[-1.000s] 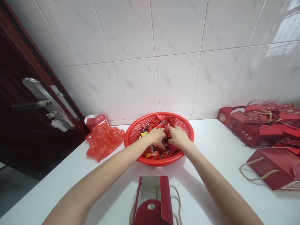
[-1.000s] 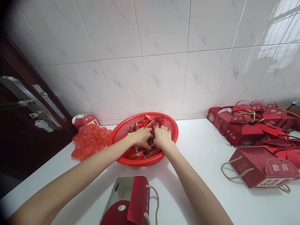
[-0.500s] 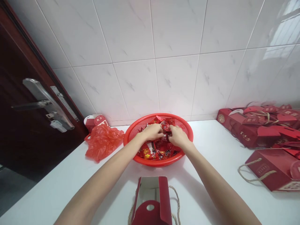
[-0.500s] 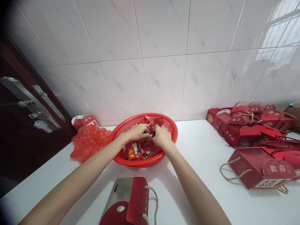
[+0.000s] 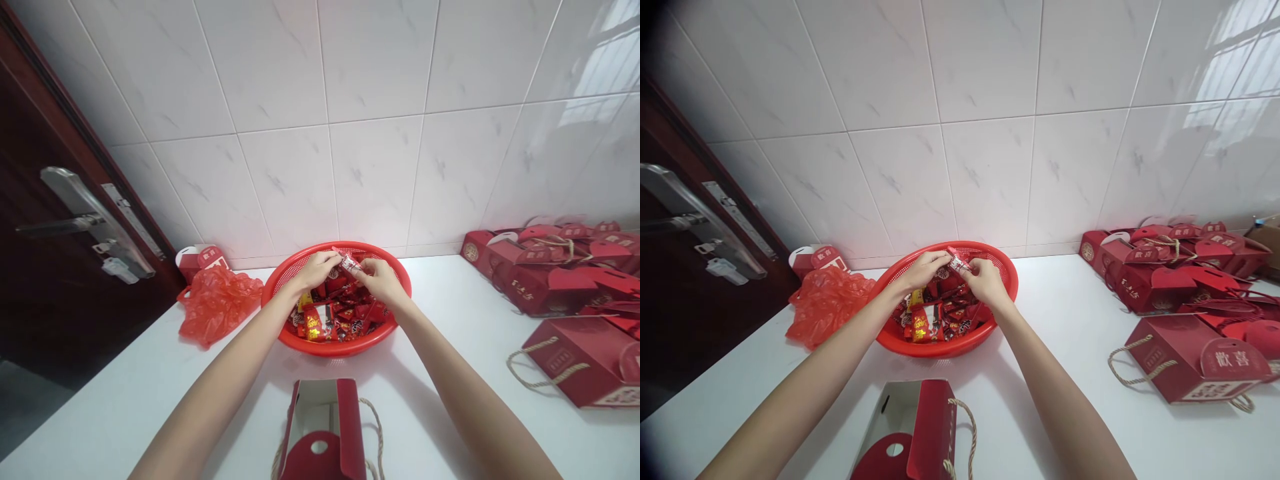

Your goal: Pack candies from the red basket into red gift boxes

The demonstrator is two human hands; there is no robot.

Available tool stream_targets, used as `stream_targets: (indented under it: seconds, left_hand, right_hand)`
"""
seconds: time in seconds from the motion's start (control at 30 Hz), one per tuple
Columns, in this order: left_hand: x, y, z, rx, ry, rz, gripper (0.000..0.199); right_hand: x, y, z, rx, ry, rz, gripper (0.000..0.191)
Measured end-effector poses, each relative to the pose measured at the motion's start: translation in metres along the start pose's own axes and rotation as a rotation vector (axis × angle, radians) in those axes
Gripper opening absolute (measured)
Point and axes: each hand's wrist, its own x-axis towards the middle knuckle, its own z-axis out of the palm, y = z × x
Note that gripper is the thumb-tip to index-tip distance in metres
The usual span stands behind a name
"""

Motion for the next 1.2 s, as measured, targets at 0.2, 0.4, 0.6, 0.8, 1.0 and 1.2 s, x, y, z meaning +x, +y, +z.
stream_targets:
  seconds: [0.2, 0.4, 0.6, 0.8, 1.0, 1.2]
  left_hand:
    - [-0.002, 0.002, 0.0, -0.141, -0.011, 0.1, 0.036]
    - [0.001, -0.002, 0.001, -0.399, 0.121, 0.031, 0.051]
    - [0.001, 0.0, 0.0, -0.494, 0.095, 0.062, 0.045]
    - [-0.004, 0.009, 0.001, -0.475, -0.037, 0.091, 0.033]
    - [-0.002, 0.006, 0.001, -0.546, 0.061, 0.103, 0.037]
    - [-0.002, 0.005, -0.001, -0.506, 0.225, 0.191, 0.024]
  right_hand:
    - [0.003, 0.0, -0.001, 0.214, -0.002, 0.065, 0.013]
    - [0.003, -0.002, -0.004, 0.374, -0.029, 0.152, 0.016]
    - [0.005, 0.007, -0.005, 0.554, -0.101, 0.027, 0.031]
    - [0.003, 0.007, -0.005, 0.578, -0.146, -0.096, 0.033]
    - [0.004, 0.009, -0.004, 0.634, -0.028, -0.048, 0.032]
    - [0.008, 0.007, -0.005, 0.649, 0.028, 0.097, 0.036]
